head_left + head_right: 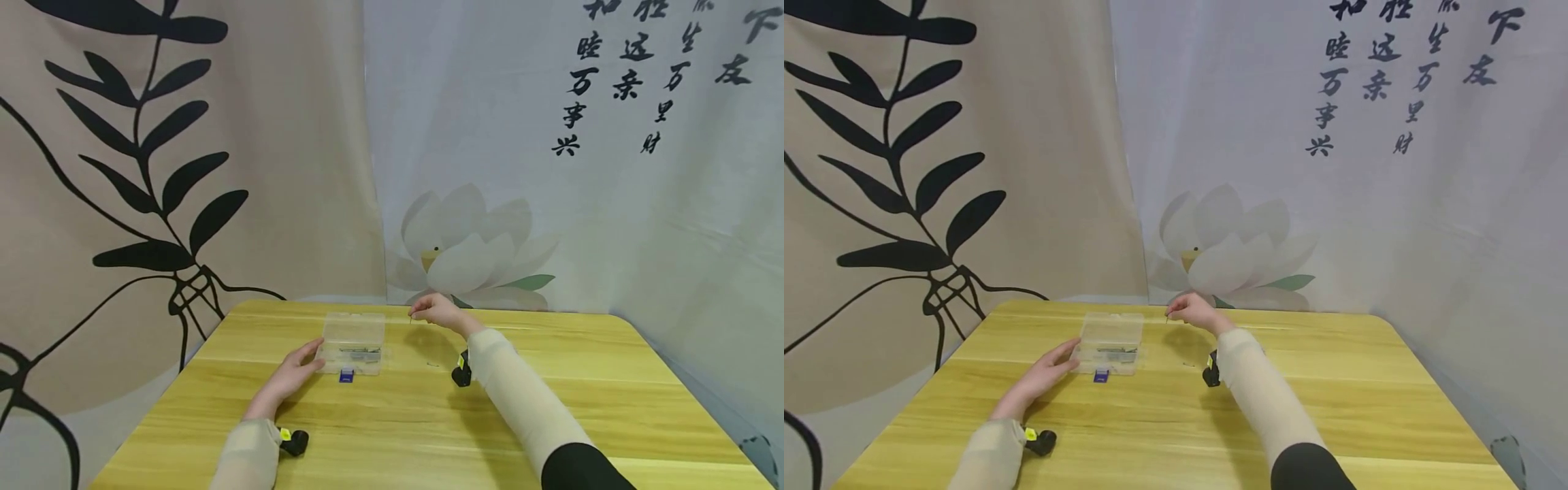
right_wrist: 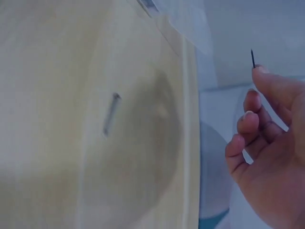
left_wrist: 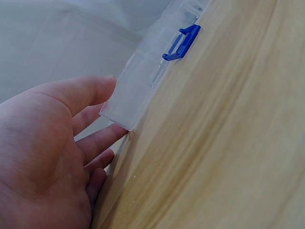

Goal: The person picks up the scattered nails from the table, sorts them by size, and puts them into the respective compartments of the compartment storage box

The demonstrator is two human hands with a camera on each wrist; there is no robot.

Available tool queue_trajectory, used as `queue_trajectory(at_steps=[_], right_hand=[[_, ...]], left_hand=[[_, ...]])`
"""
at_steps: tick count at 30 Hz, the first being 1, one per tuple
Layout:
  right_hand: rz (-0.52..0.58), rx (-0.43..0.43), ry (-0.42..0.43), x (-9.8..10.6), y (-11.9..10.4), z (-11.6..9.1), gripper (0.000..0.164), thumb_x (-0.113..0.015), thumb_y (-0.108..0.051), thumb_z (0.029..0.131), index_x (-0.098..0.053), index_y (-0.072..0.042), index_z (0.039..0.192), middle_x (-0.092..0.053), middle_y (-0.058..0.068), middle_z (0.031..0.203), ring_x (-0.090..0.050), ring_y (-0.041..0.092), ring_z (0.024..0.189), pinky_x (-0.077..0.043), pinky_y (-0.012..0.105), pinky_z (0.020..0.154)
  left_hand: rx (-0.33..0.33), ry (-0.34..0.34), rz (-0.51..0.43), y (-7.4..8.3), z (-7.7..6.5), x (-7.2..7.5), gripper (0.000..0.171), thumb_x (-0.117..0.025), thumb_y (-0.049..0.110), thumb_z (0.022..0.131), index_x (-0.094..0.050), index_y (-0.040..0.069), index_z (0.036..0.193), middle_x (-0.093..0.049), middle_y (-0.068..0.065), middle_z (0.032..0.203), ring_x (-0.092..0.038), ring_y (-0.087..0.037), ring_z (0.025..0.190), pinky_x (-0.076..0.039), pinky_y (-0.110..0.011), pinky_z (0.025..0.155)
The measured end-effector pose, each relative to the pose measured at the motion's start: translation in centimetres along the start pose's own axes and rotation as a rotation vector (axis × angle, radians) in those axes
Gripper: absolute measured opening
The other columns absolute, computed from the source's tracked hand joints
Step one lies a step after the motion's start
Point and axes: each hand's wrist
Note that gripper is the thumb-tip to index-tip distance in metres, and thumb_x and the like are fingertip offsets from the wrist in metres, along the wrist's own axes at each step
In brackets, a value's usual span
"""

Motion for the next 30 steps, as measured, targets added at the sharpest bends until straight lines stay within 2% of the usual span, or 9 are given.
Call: queue_trajectory(at_steps=[3,6,10,14,18,23,30], right_hand=[[-0.007,0.026,-0.034,-1.1,-0.3,0.0,0.02,-0.058,-0.008,0.096,-0.066,0.006,0.108,-0.068,0.006,0.101,-0.055,0.042,0.098,-0.047,0.046,0.079],[-0.008,0.037,-0.056,-2.1,-0.6,0.1,0.021,-0.058,-0.009,0.097,-0.066,0.006,0.109,-0.067,0.007,0.103,-0.056,0.04,0.098,-0.048,0.043,0.079],[-0.041,0.064,-0.054,-3.4,-0.6,0.3,0.019,-0.057,-0.009,0.098,-0.067,0.003,0.108,-0.066,0.009,0.105,-0.056,0.025,0.086,-0.048,0.034,0.074],[-0.097,0.097,-0.034,-4.7,-0.9,0.4,0.015,-0.057,-0.007,0.097,-0.07,-0.001,0.104,-0.067,0.006,0.103,-0.048,0.013,0.075,-0.042,0.025,0.066],[-0.146,0.142,-0.019,-5.9,-1.5,0.4,0.013,-0.058,-0.003,0.095,-0.07,-0.003,0.098,-0.067,0.003,0.094,-0.046,0.011,0.072,-0.04,0.024,0.064],[-0.197,0.198,-0.027,-7.3,-2.1,0.4,0.009,-0.061,-0.001,0.092,-0.07,-0.001,0.094,-0.062,0.0,0.083,-0.048,0.01,0.074,-0.042,0.025,0.066],[-0.255,0.208,-0.038,-8.8,-2.7,0.5,0.008,-0.062,0.0,0.089,-0.07,-0.003,0.088,-0.06,-0.003,0.08,-0.049,0.009,0.076,-0.043,0.024,0.068]], left_hand=[[-0.007,-0.006,0.012,0.1,-0.1,0.0,0.058,-0.053,0.023,0.101,-0.03,0.005,0.152,-0.028,-0.025,0.153,-0.024,-0.044,0.14,-0.017,-0.059,0.112],[-0.003,-0.009,0.008,0.2,-0.1,0.0,0.058,-0.053,0.023,0.101,-0.03,0.006,0.152,-0.028,-0.024,0.153,-0.024,-0.043,0.14,-0.017,-0.058,0.113],[0.0,-0.013,0.001,0.3,0.1,-0.1,0.058,-0.053,0.023,0.101,-0.03,0.007,0.152,-0.027,-0.023,0.154,-0.023,-0.042,0.141,-0.017,-0.058,0.113],[0.001,-0.01,0.006,0.2,0.2,-0.1,0.059,-0.053,0.023,0.101,-0.03,0.007,0.152,-0.028,-0.023,0.154,-0.023,-0.042,0.141,-0.018,-0.058,0.113],[0.001,-0.004,0.011,0.1,0.1,-0.1,0.059,-0.054,0.023,0.101,-0.03,0.007,0.152,-0.028,-0.024,0.153,-0.024,-0.043,0.14,-0.018,-0.059,0.112],[-0.001,-0.001,0.009,0.1,0.0,0.0,0.059,-0.055,0.023,0.1,-0.031,0.006,0.151,-0.029,-0.024,0.153,-0.024,-0.043,0.14,-0.018,-0.059,0.112],[-0.005,0.009,-0.001,0.2,-0.2,0.2,0.058,-0.055,0.022,0.1,-0.033,0.005,0.151,-0.03,-0.026,0.152,-0.024,-0.044,0.139,-0.019,-0.061,0.111]])
Point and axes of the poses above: each hand's wrist, its own z-axis towards the middle knuckle, its own x-axis out of the back of the hand, y = z × x
